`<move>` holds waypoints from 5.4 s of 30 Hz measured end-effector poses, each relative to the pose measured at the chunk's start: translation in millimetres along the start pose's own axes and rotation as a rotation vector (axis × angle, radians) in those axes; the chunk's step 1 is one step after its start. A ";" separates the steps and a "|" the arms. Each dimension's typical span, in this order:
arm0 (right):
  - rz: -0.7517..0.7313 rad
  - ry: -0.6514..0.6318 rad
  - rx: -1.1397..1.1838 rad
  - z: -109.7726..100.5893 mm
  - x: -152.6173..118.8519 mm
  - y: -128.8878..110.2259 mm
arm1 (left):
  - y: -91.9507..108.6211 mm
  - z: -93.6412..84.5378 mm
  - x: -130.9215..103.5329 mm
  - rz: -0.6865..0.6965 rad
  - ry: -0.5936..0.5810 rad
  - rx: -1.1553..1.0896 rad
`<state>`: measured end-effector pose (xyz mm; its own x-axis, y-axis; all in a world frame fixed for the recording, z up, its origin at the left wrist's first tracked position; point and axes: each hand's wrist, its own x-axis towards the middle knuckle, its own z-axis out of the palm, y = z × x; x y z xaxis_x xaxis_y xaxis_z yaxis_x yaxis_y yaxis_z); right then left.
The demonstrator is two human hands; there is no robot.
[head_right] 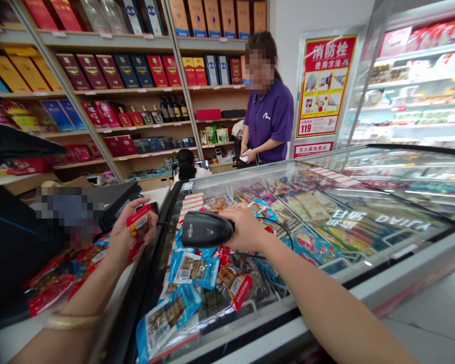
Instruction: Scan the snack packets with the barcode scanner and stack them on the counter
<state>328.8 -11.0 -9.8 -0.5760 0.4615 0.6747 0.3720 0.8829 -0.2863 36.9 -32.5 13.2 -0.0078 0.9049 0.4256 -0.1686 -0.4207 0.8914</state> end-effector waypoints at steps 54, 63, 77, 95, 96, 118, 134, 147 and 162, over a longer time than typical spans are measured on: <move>0.245 0.251 -0.284 0.7 -10.2 27.7 | -30.5 -103.6 26.1 -0.103 0.529 1.133; 0.245 0.255 -0.289 3.3 -11.6 31.5 | 0.2 -54.0 19.7 0.201 0.576 0.887; 0.149 0.297 -0.290 2.5 -9.7 21.5 | -0.4 -22.2 13.1 -0.536 0.172 -0.445; 0.204 0.137 -0.279 3.7 -5.2 6.5 | -11.4 4.6 7.1 -0.527 0.144 -0.251; 0.205 0.129 -0.276 3.5 -5.0 6.2 | -11.5 5.3 7.0 -0.527 0.139 -0.244; 0.227 0.294 -0.344 -2.2 -10.3 23.4 | -51.2 11.1 6.0 0.322 -0.475 1.056; 0.230 0.283 -0.344 3.0 -11.3 26.1 | -19.3 -115.7 29.8 -0.555 0.427 1.680; 0.231 0.255 -0.340 1.8 -13.0 27.5 | -16.8 -122.8 21.3 -0.169 0.647 1.577; 0.274 0.219 -0.355 -1.2 -9.3 24.0 | 2.7 -21.9 18.6 -0.292 0.416 0.074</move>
<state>344.0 5.8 -22.2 -0.2699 0.6096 0.7453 0.7352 0.6303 -0.2493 14.7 -15.4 20.2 -0.3652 0.9281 0.0729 -0.1526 -0.1369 0.9787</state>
